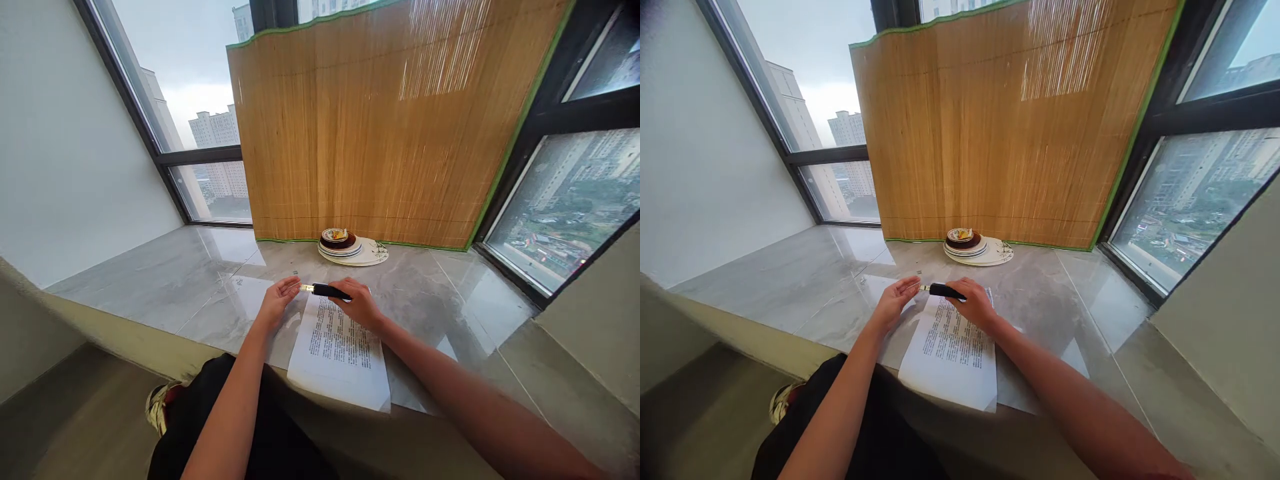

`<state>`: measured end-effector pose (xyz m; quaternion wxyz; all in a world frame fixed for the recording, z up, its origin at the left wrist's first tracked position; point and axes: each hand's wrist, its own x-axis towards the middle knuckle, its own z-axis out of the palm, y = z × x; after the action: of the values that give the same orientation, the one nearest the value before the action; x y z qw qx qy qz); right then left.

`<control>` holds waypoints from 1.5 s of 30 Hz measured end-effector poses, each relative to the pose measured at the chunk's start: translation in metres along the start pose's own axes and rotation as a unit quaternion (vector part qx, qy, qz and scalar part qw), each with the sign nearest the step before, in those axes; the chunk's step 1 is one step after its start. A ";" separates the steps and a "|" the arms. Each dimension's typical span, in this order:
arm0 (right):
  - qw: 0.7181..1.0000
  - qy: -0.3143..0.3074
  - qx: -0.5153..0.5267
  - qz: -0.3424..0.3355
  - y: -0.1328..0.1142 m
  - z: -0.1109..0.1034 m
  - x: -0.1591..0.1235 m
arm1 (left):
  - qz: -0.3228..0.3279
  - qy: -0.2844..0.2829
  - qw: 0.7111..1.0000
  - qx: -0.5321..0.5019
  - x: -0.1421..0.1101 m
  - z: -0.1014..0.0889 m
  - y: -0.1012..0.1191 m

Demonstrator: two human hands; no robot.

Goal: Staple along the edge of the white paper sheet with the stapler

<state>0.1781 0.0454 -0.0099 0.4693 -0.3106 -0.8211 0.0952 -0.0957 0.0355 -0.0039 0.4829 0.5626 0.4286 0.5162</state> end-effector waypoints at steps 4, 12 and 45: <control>0.996 -0.020 -0.025 -0.081 -0.010 -0.004 0.002 | -0.075 -0.064 0.990 -0.099 -0.001 0.006 -0.001; 0.953 -0.055 -0.132 -0.268 -0.020 -0.009 0.001 | -0.128 -0.102 0.963 -0.214 -0.003 0.011 0.004; 0.984 0.035 0.055 -0.166 -0.056 0.016 0.000 | -0.040 -0.273 0.960 -0.049 -0.035 0.034 0.039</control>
<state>0.1407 0.0038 0.0066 0.5230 -0.1469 -0.8381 0.0501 -0.0659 -0.0086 0.0283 0.6285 0.6405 0.2770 0.3436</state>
